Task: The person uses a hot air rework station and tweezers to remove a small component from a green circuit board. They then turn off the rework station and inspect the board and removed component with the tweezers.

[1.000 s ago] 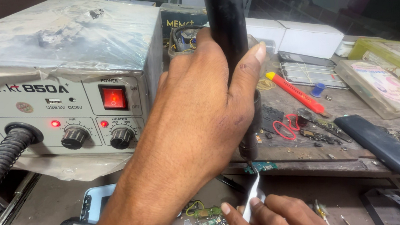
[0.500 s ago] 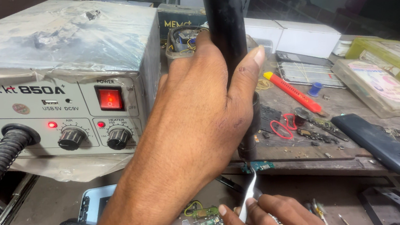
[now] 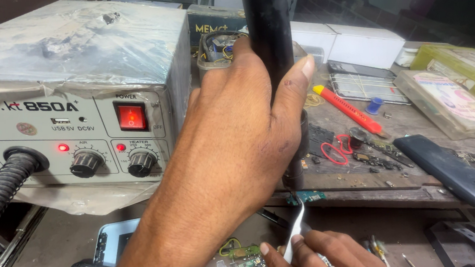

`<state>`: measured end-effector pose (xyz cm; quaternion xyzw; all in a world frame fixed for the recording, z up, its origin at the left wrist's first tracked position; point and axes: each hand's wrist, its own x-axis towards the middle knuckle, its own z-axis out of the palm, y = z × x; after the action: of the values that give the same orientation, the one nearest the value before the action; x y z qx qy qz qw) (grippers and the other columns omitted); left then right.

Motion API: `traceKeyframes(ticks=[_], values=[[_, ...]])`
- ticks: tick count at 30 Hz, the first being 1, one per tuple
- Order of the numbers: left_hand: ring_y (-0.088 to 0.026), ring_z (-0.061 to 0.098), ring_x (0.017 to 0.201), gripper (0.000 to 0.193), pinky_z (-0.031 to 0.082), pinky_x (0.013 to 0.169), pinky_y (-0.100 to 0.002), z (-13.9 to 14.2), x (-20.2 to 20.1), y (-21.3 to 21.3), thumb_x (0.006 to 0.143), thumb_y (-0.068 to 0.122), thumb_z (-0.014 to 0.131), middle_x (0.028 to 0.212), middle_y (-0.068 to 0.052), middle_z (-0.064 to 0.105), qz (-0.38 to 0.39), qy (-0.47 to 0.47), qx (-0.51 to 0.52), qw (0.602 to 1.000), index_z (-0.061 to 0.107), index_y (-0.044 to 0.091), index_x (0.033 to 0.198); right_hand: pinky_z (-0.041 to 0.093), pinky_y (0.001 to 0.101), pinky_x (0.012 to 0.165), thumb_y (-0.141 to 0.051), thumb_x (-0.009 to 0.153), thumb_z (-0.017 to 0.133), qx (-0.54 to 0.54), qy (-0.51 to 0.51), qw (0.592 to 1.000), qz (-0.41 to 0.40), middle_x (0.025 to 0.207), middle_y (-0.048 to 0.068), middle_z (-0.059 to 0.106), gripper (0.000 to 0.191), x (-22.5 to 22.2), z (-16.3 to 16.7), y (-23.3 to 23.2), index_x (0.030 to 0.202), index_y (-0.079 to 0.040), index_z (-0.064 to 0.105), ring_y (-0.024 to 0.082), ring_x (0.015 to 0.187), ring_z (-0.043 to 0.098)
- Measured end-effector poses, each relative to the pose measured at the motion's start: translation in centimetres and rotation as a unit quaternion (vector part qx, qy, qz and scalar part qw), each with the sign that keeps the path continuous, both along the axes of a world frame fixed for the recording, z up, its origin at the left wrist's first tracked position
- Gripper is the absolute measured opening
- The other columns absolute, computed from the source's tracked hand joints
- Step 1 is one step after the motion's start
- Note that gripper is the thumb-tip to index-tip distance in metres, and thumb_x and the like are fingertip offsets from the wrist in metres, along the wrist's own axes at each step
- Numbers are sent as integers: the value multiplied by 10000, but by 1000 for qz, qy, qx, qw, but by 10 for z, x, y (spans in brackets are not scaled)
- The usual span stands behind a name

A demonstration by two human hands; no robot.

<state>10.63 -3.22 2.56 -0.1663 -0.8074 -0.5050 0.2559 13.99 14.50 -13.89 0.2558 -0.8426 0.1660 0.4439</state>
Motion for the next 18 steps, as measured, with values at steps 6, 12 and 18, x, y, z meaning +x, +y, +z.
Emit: traceKeyframes(ticks=[6,12,18], values=[[-263,709,558,441,577,532,-425,1,1,-2,1031,402,511,571,-126,674,8,10,-5,1000,615,-26,1048,604,260,641,-173,700,873,162,80,982,63,782,1,674,292,-1,12,9,959,-301,832,150,723,691],[-265,706,556,442,554,555,-425,1,1,-3,1029,404,515,589,-126,667,12,12,-7,1000,620,-25,1046,586,250,630,-161,721,876,172,107,977,64,797,-8,653,346,-3,18,8,1012,-341,828,131,716,654],[-237,701,523,428,556,517,-407,2,1,-2,1033,411,506,585,-104,654,9,-11,-7,1000,624,0,1060,579,248,593,-121,688,845,226,152,959,72,806,-16,643,444,-8,19,16,1075,-336,811,133,706,646]])
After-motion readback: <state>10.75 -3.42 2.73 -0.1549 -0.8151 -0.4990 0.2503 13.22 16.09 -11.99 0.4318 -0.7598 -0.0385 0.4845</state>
